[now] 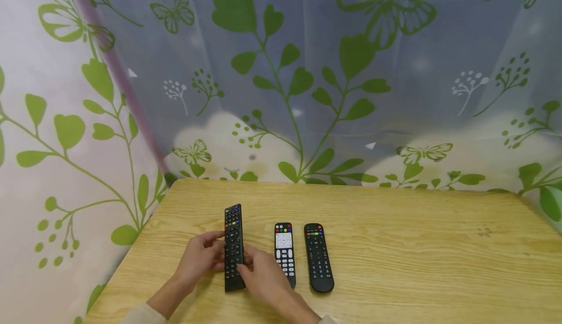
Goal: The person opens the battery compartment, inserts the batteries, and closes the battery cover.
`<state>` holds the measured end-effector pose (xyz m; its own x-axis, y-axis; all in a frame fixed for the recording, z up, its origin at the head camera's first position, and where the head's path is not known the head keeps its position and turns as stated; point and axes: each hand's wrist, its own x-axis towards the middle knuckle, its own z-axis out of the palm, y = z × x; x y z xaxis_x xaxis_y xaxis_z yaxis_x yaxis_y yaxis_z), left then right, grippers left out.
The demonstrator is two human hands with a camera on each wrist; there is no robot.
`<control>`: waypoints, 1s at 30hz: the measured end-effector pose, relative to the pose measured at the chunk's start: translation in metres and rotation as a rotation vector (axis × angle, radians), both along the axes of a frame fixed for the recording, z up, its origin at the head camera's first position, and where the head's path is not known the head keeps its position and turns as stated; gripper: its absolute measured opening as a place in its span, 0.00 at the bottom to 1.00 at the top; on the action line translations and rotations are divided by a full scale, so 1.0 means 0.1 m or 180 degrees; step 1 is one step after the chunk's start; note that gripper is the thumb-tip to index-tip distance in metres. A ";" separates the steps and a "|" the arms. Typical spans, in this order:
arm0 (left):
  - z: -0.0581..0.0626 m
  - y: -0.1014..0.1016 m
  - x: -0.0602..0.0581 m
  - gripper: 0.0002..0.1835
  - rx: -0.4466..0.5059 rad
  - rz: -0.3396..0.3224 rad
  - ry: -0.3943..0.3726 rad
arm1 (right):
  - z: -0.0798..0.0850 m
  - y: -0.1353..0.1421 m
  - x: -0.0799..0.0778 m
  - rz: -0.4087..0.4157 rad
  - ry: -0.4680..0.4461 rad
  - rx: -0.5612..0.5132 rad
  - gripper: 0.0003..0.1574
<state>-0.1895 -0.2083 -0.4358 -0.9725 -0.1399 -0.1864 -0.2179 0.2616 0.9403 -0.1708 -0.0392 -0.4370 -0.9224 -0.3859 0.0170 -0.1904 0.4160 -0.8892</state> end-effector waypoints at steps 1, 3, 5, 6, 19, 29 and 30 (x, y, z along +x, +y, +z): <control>-0.01 0.00 -0.01 0.18 -0.0052 -0.0005 -0.0015 | 0.00 0.00 -0.01 0.0007 0.0019 0.0029 0.17; -0.02 0.01 -0.02 0.18 -0.0124 -0.0008 -0.0035 | -0.02 0.00 -0.02 0.0010 0.0035 0.0084 0.16; -0.04 0.03 -0.03 0.17 -0.0191 0.0002 -0.0031 | -0.02 0.00 -0.03 0.0002 0.0002 0.0120 0.17; -0.04 0.03 -0.03 0.17 -0.0199 0.0008 -0.0023 | -0.02 0.00 -0.03 0.0000 -0.0012 0.0131 0.18; -0.07 0.08 -0.04 0.14 -0.0371 -0.0023 -0.0094 | -0.02 -0.03 -0.07 -0.0057 -0.0084 0.0806 0.21; -0.07 0.03 0.00 0.13 -0.0641 -0.0040 0.0080 | 0.01 0.02 -0.05 -0.0105 0.0122 0.0870 0.21; -0.06 0.01 0.01 0.13 -0.0651 -0.0018 0.0114 | 0.03 0.04 -0.04 -0.0110 0.0161 0.0877 0.22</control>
<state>-0.1881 -0.2070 -0.4419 -0.9788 -0.1658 -0.1200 -0.1833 0.4489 0.8746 -0.1746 -0.0355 -0.4340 -0.9358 -0.3505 -0.0379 -0.2131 0.6479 -0.7313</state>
